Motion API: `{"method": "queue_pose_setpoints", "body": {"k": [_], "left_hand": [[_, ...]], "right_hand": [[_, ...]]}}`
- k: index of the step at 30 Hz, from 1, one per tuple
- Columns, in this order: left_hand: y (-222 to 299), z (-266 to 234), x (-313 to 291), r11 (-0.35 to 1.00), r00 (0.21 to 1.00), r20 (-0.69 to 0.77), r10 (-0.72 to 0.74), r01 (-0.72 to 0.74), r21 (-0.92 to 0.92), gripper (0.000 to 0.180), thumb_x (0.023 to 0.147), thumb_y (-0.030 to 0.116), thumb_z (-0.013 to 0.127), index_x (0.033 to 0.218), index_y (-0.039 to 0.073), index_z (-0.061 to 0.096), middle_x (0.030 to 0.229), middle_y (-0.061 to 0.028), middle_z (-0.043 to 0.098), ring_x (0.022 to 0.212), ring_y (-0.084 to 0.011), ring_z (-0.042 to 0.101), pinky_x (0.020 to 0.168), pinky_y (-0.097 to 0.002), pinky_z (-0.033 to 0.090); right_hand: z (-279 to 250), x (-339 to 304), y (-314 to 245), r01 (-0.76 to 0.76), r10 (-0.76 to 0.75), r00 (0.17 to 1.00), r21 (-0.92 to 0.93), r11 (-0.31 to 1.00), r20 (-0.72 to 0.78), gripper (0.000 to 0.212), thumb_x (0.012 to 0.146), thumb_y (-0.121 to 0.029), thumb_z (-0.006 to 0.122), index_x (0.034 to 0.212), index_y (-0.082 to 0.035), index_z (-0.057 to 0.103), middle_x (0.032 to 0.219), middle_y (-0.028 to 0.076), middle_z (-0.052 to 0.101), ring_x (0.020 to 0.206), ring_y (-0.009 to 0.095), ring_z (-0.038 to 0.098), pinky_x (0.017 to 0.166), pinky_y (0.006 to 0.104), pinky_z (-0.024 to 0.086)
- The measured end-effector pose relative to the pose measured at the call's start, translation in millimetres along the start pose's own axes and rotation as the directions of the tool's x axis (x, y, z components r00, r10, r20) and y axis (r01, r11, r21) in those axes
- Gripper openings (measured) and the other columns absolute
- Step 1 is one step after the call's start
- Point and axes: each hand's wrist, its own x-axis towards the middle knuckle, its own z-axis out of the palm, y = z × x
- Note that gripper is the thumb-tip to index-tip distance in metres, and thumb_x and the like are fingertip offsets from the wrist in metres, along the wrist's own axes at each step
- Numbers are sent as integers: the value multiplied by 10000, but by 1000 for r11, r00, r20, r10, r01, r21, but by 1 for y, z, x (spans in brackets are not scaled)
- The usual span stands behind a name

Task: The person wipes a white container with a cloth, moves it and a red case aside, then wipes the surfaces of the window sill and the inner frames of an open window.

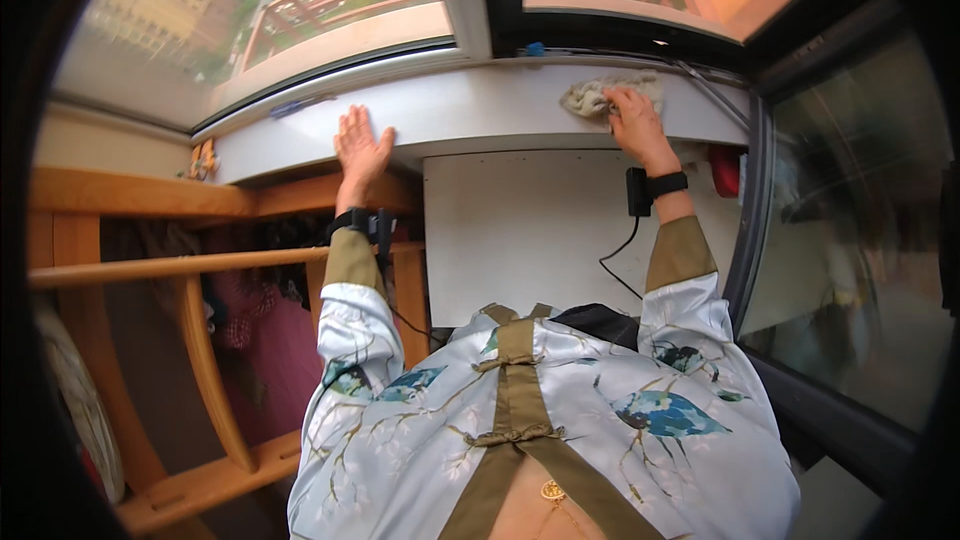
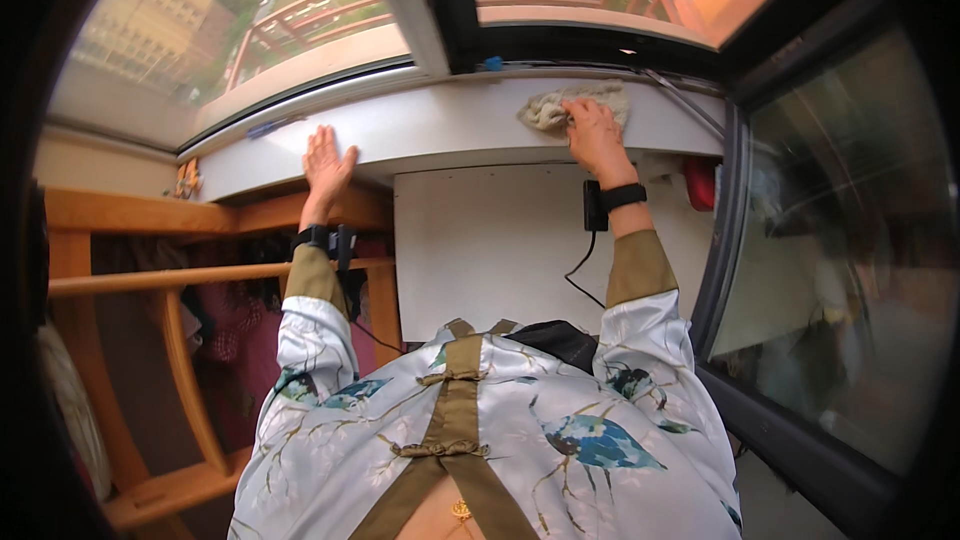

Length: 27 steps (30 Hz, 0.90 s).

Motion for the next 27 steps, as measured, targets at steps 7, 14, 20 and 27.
{"method": "queue_pose_setpoints", "body": {"k": [7,14,20,27], "left_hand": [[-6,-1,5,999,996,88,21,-18,-35,802,816,585,387,1404,87,165,1473,-134,75,1360,-308,4,1065,-489,6],[56,-89,-52,309,951,161,264,75,-948,758,826,504,543,1407,177,182,1415,-153,235,1232,-282,347,1011,-376,304],[46,-78,-64,98,978,-6,208,-27,-995,682,793,202,656,1362,145,284,1261,-121,427,1063,-225,491,914,-304,392],[17,-68,-37,925,987,-136,81,-126,-358,646,785,366,588,1355,216,323,1369,-175,289,1299,-350,193,1037,-517,148]], "right_hand": [[34,18,-109,-185,-146,907,683,706,396,223,791,-56,595,1013,-67,607,807,28,602,740,136,555,681,267,457],[53,45,-186,-192,-161,954,925,327,254,258,919,-208,489,1096,-28,540,851,3,583,758,57,540,637,192,444],[52,60,-234,-268,-282,853,833,485,439,381,928,-302,442,1177,-18,485,965,102,599,821,188,618,701,271,504],[100,57,-143,427,-425,904,-41,903,39,485,872,-362,484,1230,-39,438,1263,123,449,1202,285,385,993,393,309]]}}
